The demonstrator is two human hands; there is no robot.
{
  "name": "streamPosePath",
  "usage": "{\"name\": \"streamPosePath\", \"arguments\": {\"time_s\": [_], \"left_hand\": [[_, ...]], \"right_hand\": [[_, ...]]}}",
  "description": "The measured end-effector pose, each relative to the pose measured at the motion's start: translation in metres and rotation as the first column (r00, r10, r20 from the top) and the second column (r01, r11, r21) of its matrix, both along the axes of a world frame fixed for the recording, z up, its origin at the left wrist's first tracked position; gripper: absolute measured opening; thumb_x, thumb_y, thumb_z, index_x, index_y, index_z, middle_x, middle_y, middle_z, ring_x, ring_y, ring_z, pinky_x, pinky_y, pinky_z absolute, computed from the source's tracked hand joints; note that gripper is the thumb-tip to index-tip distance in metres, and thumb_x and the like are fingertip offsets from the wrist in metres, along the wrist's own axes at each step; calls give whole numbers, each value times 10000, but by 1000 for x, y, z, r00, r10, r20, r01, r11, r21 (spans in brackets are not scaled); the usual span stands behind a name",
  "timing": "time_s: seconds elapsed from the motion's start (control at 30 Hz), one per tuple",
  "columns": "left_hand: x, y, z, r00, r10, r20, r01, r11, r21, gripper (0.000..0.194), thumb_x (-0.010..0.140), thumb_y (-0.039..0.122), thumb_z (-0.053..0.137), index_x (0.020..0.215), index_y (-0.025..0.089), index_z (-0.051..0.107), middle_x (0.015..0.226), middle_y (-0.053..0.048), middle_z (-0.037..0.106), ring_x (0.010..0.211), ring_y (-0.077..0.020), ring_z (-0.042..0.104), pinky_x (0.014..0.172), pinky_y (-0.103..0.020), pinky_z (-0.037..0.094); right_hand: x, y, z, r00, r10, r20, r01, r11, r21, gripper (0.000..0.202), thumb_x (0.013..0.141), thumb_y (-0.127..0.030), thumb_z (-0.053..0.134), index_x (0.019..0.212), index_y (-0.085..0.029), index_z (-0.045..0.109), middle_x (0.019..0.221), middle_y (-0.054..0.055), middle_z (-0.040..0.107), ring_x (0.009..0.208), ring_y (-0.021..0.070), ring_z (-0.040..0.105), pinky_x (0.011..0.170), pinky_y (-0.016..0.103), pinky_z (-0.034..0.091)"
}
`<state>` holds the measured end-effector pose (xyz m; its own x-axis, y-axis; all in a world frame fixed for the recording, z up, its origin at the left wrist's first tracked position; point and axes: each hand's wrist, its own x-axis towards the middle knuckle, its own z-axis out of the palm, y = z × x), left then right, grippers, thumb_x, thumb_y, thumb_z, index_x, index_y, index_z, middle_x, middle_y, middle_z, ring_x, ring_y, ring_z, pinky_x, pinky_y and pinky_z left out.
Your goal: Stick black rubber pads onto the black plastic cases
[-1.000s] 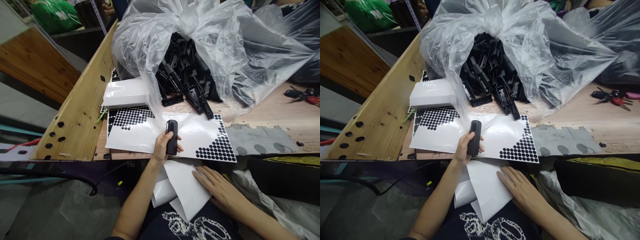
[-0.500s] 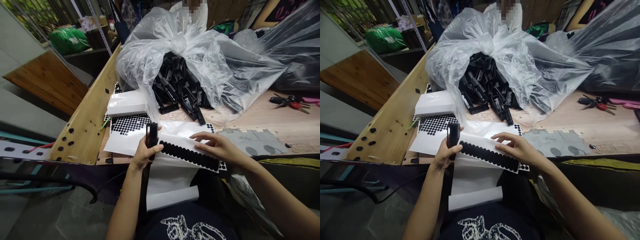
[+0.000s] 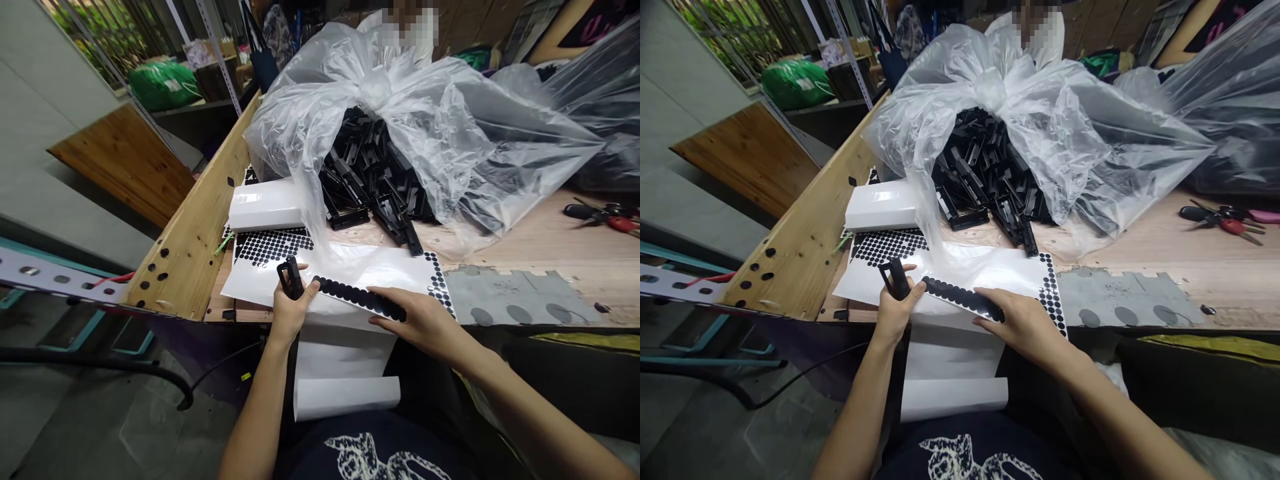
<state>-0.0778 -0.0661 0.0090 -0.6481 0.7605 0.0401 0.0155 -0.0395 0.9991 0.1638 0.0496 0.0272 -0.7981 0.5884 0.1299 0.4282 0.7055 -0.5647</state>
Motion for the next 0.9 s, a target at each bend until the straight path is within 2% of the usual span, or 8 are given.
{"name": "streamPosePath", "arguments": {"time_s": [0.17, 0.3, 0.4, 0.57, 0.73, 0.83, 0.9], "left_hand": [[-6, -6, 0, 998, -18, -58, 19, 1000, 14, 450, 810, 359, 831, 1198, 215, 653, 739, 62, 492, 656, -92, 468, 685, -219, 416], [-8, -12, 1, 995, -8, -96, 12, 999, 45, 437, 805, 336, 839, 1183, 218, 656, 751, 58, 512, 678, -95, 495, 714, -220, 428], [-7, -15, 1, 994, -3, -113, 6, 1000, 26, 448, 784, 342, 853, 1172, 218, 668, 738, 61, 519, 663, -100, 504, 706, -223, 432], [-6, -20, -4, 987, -27, -160, 20, 999, -44, 445, 786, 355, 848, 1175, 219, 681, 728, 61, 505, 627, -99, 476, 663, -221, 419], [-7, -22, -13, 973, -57, -223, 29, 992, -123, 464, 795, 373, 838, 1208, 224, 689, 725, 58, 496, 654, -111, 479, 685, -226, 427], [-14, -26, -14, 967, -88, -241, 42, 981, -190, 493, 773, 397, 848, 1210, 222, 701, 736, 49, 539, 673, -130, 518, 729, -248, 448], [-19, -30, -7, 957, -101, -270, 40, 974, -224, 524, 740, 415, 869, 1203, 224, 713, 742, 37, 573, 691, -154, 553, 754, -269, 458]], "right_hand": [[-1, 6, 5, 1000, -11, -8, 8, 955, -296, 676, 839, -582, 760, 1417, -261, 621, 1379, 86, 696, 1252, 325, 659, 1048, 460, 551], [-6, 6, 14, 998, -21, -59, -3, 924, -382, 634, 812, -597, 778, 1338, -258, 677, 1355, 96, 702, 1252, 327, 653, 1056, 465, 540], [-8, 5, 14, 995, -12, -95, -26, 920, -391, 583, 810, -576, 784, 1299, -268, 707, 1316, 94, 722, 1217, 328, 671, 1021, 460, 559], [-9, 4, 9, 994, -65, -92, 22, 911, -411, 506, 816, -544, 787, 1237, -267, 739, 1221, 83, 757, 1147, 314, 703, 981, 441, 577], [-10, 7, 4, 998, -52, -37, 31, 901, -434, 510, 806, -535, 790, 1234, -264, 735, 1242, 89, 754, 1167, 333, 696, 963, 454, 584], [-11, 10, -2, 994, -107, 1, 100, 926, -363, 445, 834, -473, 764, 1225, -263, 736, 1243, 82, 763, 1174, 344, 700, 983, 482, 574], [-12, 13, -7, 991, -136, 16, 135, 955, -264, 395, 840, -432, 745, 1195, -259, 747, 1221, 86, 772, 1149, 359, 710, 970, 512, 574]]}}
